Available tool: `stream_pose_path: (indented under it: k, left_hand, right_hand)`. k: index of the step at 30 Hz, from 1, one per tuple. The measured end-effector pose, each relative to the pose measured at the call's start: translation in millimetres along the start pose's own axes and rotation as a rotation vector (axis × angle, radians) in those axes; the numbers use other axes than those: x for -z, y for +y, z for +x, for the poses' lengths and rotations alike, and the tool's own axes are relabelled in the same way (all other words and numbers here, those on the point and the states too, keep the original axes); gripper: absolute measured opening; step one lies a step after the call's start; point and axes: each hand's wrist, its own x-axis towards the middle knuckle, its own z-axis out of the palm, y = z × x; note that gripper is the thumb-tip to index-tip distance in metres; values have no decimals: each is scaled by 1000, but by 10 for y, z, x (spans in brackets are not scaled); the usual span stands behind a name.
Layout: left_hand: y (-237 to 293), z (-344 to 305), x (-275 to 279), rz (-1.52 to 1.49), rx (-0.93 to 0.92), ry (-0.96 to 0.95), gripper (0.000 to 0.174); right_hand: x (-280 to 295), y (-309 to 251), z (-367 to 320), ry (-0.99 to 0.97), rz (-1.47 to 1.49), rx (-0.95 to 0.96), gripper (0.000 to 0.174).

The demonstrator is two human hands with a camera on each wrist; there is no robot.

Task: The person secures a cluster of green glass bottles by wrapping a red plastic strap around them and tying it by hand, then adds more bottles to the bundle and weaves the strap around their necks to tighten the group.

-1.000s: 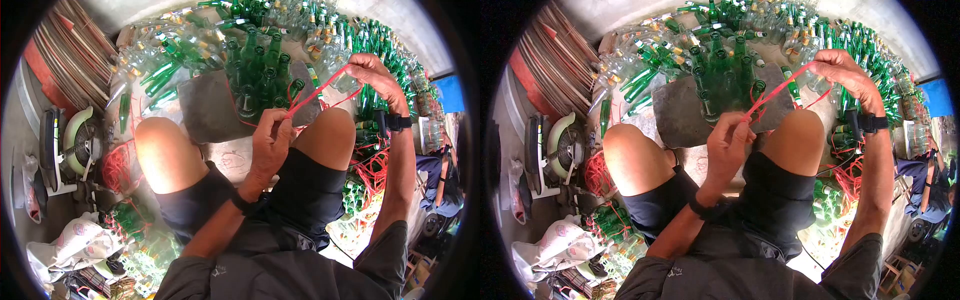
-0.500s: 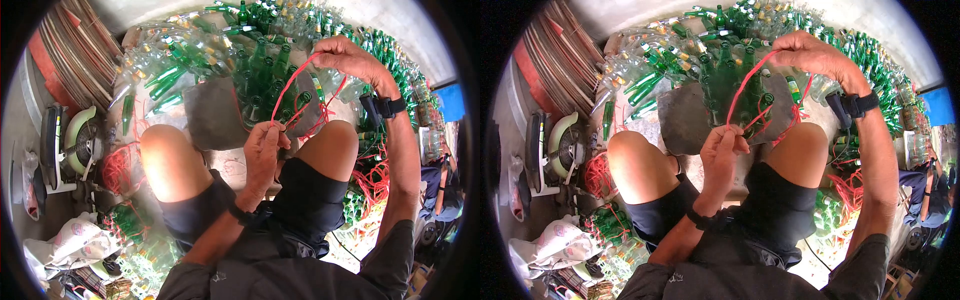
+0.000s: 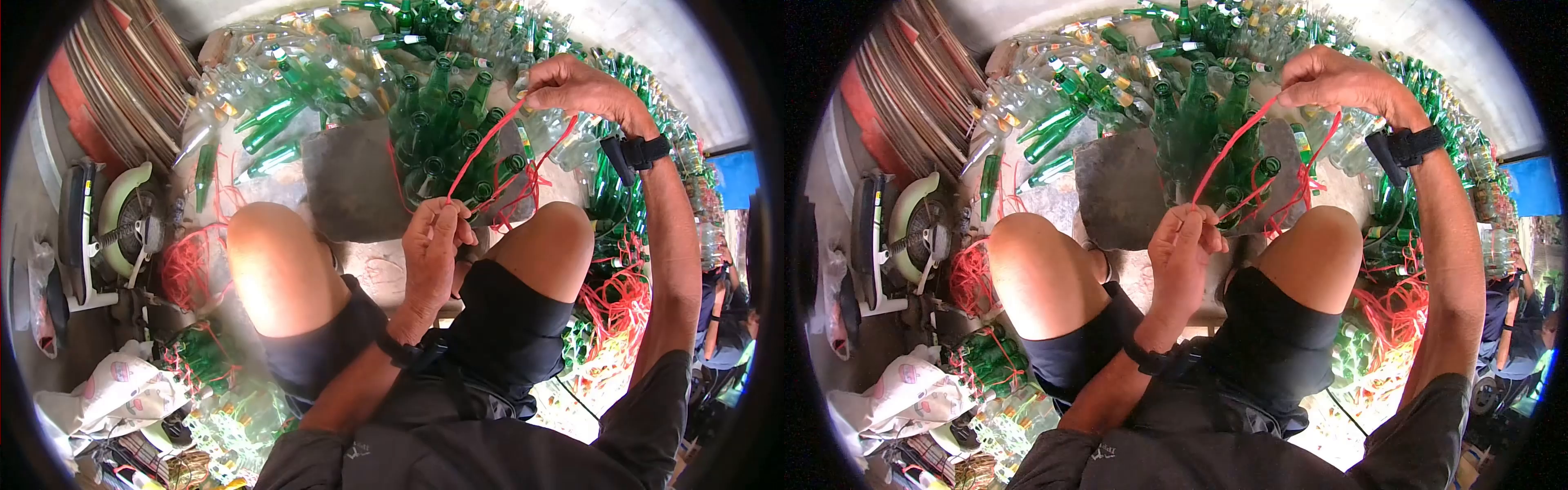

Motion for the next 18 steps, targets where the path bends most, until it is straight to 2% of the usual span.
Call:
stream_pose_path:
  k: [7, 9, 14, 17, 18]
  left_hand:
    - [23, 31, 13, -31, 3, 3, 14]
    - [37, 34, -3, -31, 0, -7, 14]
    - [48, 40, 15, 0, -12, -4, 15]
    - [76, 29, -16, 15, 11, 31, 15]
    - [69, 44, -12, 11, 11, 24, 15]
  right_hand:
    - [-29, 259, 9, 30, 58, -1, 32]
    - [-26, 308, -46, 95, -16, 19, 34]
    - [49, 292, -302, 58, -90, -18, 40]
    - [25, 373, -583, 153, 8, -60, 36]
    - [-21, 418, -671, 125, 87, -100, 31]
